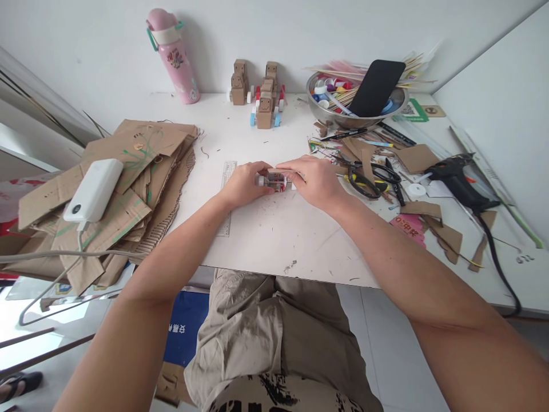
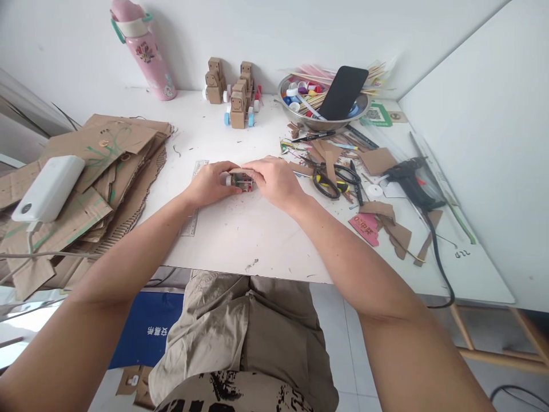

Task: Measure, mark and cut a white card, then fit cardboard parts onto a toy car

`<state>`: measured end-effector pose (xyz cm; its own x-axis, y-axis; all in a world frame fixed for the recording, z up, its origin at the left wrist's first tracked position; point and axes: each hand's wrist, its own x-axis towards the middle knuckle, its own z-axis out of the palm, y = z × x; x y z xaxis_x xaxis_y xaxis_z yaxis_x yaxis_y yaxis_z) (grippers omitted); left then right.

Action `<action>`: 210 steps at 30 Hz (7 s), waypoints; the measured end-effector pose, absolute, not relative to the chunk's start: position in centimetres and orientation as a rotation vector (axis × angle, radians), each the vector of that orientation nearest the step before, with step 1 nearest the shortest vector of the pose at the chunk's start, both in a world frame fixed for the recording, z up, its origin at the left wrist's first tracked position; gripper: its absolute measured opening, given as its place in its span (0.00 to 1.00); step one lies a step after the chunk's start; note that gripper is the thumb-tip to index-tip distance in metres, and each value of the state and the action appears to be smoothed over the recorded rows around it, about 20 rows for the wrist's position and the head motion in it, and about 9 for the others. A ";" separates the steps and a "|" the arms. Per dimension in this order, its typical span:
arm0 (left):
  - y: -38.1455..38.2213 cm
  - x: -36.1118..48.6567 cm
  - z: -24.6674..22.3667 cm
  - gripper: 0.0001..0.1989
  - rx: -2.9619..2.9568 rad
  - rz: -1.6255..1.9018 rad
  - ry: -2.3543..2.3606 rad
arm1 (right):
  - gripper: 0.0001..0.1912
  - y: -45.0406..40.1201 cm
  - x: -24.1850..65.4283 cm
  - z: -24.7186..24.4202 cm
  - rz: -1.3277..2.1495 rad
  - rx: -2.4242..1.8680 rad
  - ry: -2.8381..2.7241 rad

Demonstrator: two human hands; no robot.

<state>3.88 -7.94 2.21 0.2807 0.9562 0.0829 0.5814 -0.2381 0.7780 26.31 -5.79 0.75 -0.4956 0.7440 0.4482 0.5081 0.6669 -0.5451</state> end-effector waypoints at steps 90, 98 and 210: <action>-9.6 6.2 2.3 0.13 1.432 1.410 1.029 | 0.08 -9.1 24.0 3.5 1.185 -0.883 -1.438; -9.8 6.4 2.5 0.13 1.429 1.433 1.042 | 0.16 -9.2 23.7 3.1 1.210 -0.883 -1.436; -10.2 5.4 3.8 0.27 1.118 0.807 0.590 | 0.25 -9.4 26.2 5.0 0.971 -0.767 -1.629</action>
